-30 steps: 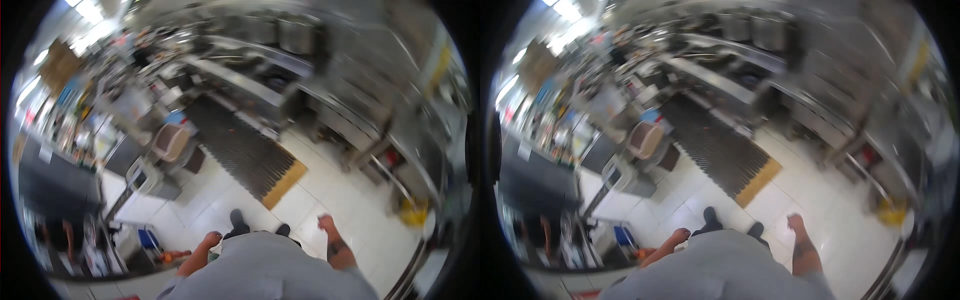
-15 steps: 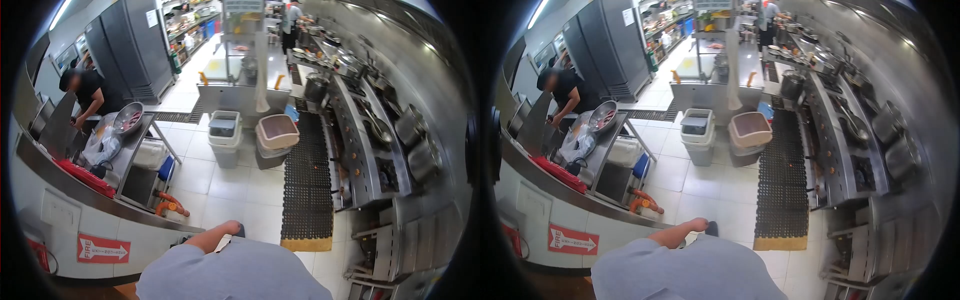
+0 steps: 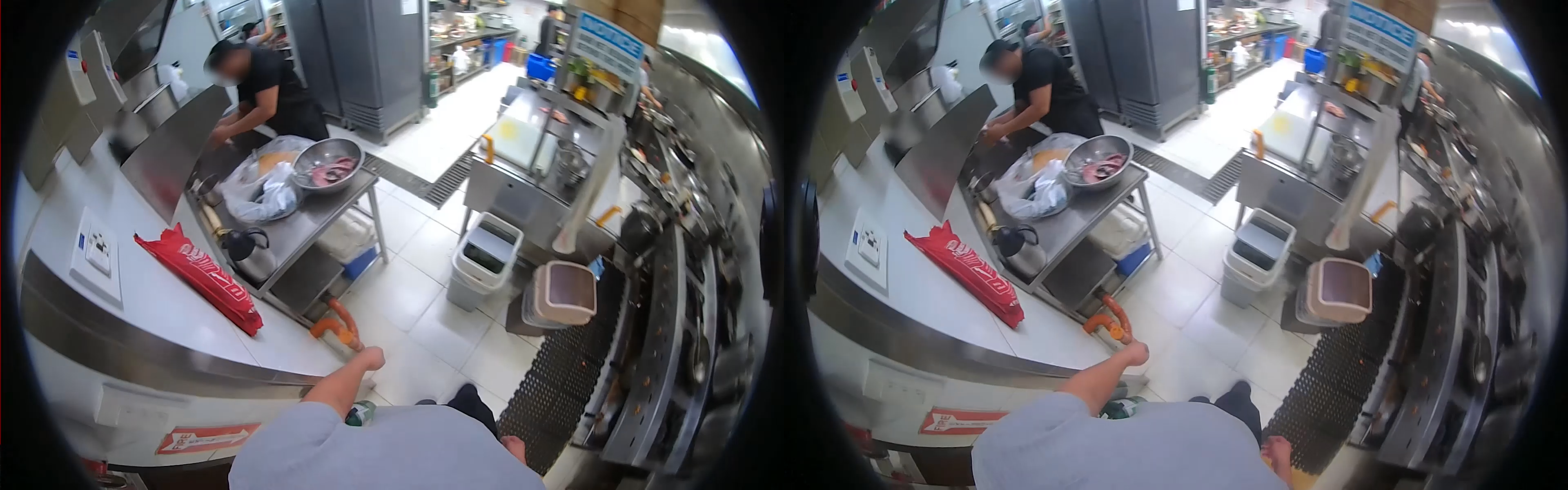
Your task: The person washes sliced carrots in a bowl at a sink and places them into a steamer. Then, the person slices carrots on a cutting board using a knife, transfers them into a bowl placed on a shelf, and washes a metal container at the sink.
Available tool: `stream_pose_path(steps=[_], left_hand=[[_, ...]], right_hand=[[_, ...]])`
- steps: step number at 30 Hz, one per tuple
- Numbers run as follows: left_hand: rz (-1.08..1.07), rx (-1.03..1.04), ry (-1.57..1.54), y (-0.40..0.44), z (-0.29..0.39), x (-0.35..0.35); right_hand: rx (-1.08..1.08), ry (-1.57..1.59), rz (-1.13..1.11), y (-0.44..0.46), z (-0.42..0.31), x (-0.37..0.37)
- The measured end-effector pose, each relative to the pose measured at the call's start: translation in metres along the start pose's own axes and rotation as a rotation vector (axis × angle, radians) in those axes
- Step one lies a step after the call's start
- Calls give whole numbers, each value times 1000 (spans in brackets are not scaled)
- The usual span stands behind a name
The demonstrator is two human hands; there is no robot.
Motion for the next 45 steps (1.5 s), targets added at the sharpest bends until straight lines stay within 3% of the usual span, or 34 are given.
stream_pose_path(steps=[1,4,5,7,9,11,12,13,14,16,18,19,20,21,22,23,24,25,26,30,33,38,40,41,42,43,44,45], left_hand=[[2,-26,-15,-6,-8,1],[52,-217,-303,-16,-38,-8],[40,-237,-343,-13,-45,2],[44,-86,-197,8,-49,30],[-237,147,162,12,-25,38],[-298,234,191,18,-18,25],[-330,175,71,26,-19,4],[-361,115,-42,23,-11,-30],[-369,130,-5,37,-11,-57],[-216,104,-247,67,-20,-110],[-127,138,-157,135,-34,-143],[-42,161,-88,159,-35,-163],[48,38,-305,166,-20,-225],[162,-60,-537,139,32,-342],[355,124,-529,137,74,-412],[512,302,-494,129,120,-475],[671,479,-455,116,162,-532],[716,613,-389,108,201,-574],[757,743,-318,105,231,-602],[896,865,-185,151,258,-637],[1001,1094,-229,181,247,-655],[944,1052,-318,300,213,-685],[875,575,-513,389,154,-711],[676,362,-515,464,121,-693],[467,153,-503,524,85,-665],[451,173,-500,540,71,-668],[246,209,-734,559,61,-662],[30,236,-956,578,59,-658]], right_hand=[[87,-130,17,-4,-30,7],[-300,-439,-136,102,4,37],[-217,-645,-155,115,-16,45],[-287,-736,-240,160,-31,64],[-379,-802,-344,213,-47,84],[-564,-908,-480,267,-62,105],[-904,-937,-651,281,-93,125],[-862,-1113,-661,306,-128,127],[-823,-1292,-679,293,-213,124],[14,-413,-531,333,-299,120],[-125,-161,-547,357,-420,149],[-213,-236,-635,392,-459,177],[-301,-169,-628,365,-541,187],[-355,-204,-696,362,-592,209],[-327,-103,-801,376,-619,243],[-347,-82,-726,339,-686,248],[-367,48,-802,307,-737,260],[-386,180,-879,290,-771,273],[-559,516,-1035,302,-789,296],[-328,945,-1055,287,-841,318],[-311,1066,-957,303,-887,298],[-370,1086,-829,325,-958,245],[-602,949,-689,321,-1015,224],[-608,950,-675,309,-1050,222],[-782,912,-728,278,-1098,218],[-955,863,-771,253,-1136,215],[-954,864,-742,251,-1159,214],[-1319,499,-516,231,-1189,206]])
Point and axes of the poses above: each hand's wrist, its own y-axis towards the middle knuckle, its own x-axis out of the palm, z = x × y, the point moved 10 cm from there along y, towards the middle knuckle, and after that the axes turned 5 degrees about -x, right-handed, at the moved point
